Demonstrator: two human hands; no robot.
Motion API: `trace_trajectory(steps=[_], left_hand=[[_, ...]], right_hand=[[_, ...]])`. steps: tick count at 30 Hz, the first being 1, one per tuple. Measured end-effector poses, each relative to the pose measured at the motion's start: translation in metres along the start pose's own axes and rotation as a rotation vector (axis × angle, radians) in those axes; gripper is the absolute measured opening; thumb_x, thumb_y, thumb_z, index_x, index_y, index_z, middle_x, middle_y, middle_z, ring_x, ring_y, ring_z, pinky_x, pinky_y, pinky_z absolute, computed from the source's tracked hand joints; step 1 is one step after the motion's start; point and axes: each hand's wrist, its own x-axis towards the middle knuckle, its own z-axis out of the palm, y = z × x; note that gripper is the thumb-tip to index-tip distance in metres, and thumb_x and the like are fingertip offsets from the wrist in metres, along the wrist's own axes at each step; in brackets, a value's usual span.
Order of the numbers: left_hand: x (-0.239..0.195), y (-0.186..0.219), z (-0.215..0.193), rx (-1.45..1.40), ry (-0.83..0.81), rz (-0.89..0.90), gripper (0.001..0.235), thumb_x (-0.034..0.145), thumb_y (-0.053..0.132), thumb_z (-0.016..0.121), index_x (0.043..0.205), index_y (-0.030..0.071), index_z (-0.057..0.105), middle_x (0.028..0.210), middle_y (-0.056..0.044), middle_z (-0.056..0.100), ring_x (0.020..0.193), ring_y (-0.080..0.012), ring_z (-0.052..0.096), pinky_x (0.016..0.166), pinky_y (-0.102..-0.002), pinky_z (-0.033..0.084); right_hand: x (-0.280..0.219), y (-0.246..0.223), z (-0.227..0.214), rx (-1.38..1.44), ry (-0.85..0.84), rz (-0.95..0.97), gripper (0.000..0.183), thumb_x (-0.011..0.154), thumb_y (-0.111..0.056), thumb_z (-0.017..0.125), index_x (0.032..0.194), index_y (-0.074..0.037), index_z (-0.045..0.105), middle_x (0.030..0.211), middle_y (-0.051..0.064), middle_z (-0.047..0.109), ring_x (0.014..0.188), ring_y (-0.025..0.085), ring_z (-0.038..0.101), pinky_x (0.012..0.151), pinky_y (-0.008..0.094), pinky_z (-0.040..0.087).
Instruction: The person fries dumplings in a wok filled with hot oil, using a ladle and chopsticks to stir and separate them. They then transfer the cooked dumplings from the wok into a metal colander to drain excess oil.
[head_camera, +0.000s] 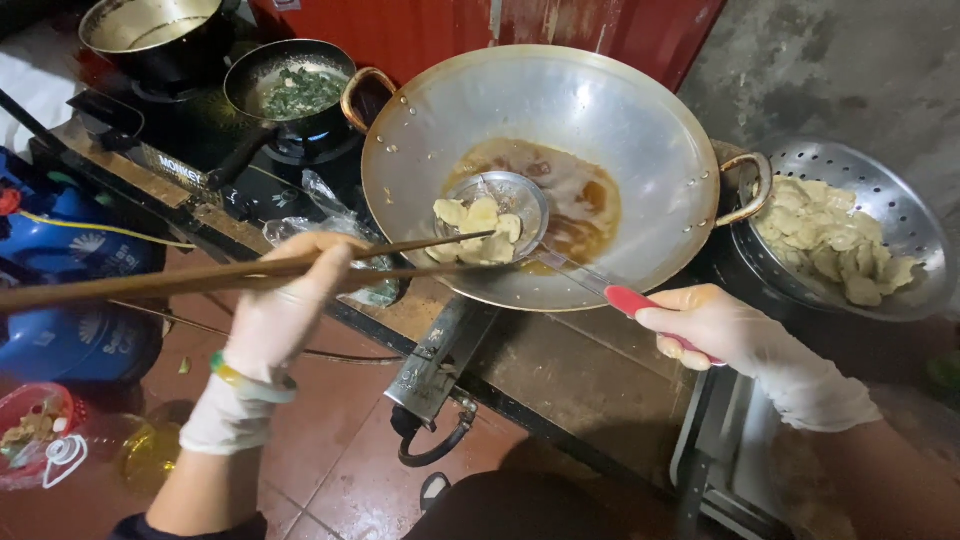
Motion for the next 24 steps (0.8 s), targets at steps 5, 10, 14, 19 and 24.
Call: trace_trajectory(steps=[5, 10, 14, 19, 24], left_hand=[[0.003, 0.018, -0.016, -0.022, 0.068, 0.074, 0.027, 0.103, 0.030, 0.059, 0.110, 0.007, 0.071, 0.109, -0.009, 0.077, 0.099, -0.0184, 0.075, 0.094, -0.032, 0.065], [0.000, 0.090, -0.026, 0.432, 0.010, -0.243, 0.026, 0.104, 0.027, 0.055, 0.105, 0.010, 0.074, 0.090, -0.006, 0.078, 0.075, -0.0184, 0.070, 0.059, -0.030, 0.057], [0.002, 0.064, -0.023, 0.488, -0.074, 0.076, 0.023, 0.105, 0.021, 0.056, 0.113, 0.009, 0.073, 0.090, -0.005, 0.079, 0.068, -0.0135, 0.075, 0.053, -0.023, 0.066], [0.018, 0.034, 0.009, 0.379, -0.082, 0.038, 0.023, 0.103, 0.025, 0.057, 0.104, 0.011, 0.075, 0.083, -0.003, 0.076, 0.062, -0.0128, 0.065, 0.050, -0.024, 0.055], [0.029, 0.011, 0.003, 0.254, -0.058, 0.221, 0.025, 0.107, 0.025, 0.056, 0.110, 0.006, 0.072, 0.087, -0.005, 0.076, 0.055, -0.0099, 0.056, 0.044, -0.022, 0.049]], right_hand=[[0.005, 0.000, -0.002, -0.020, -0.033, -0.008, 0.049, 0.101, -0.027, 0.054, 0.144, -0.030, 0.077, 0.053, 0.003, 0.038, 0.047, 0.013, 0.028, 0.057, 0.024, 0.022], [0.005, -0.003, -0.001, -0.030, -0.015, 0.018, 0.049, 0.099, -0.031, 0.056, 0.142, -0.028, 0.078, 0.052, 0.004, 0.035, 0.046, 0.012, 0.025, 0.052, 0.025, 0.014], [0.021, 0.013, -0.006, -0.086, -0.040, -0.030, 0.042, 0.101, -0.029, 0.054, 0.131, -0.019, 0.083, 0.052, 0.004, 0.043, 0.044, 0.013, 0.029, 0.054, 0.026, 0.021], [0.027, 0.021, -0.005, 0.125, -0.080, -0.007, 0.046, 0.102, -0.023, 0.056, 0.143, -0.019, 0.076, 0.059, 0.006, 0.043, 0.044, 0.012, 0.025, 0.042, 0.025, 0.013], [0.014, 0.010, 0.000, 0.111, -0.068, 0.022, 0.047, 0.103, -0.025, 0.056, 0.144, -0.025, 0.077, 0.060, 0.003, 0.040, 0.046, 0.012, 0.024, 0.047, 0.026, 0.012]])
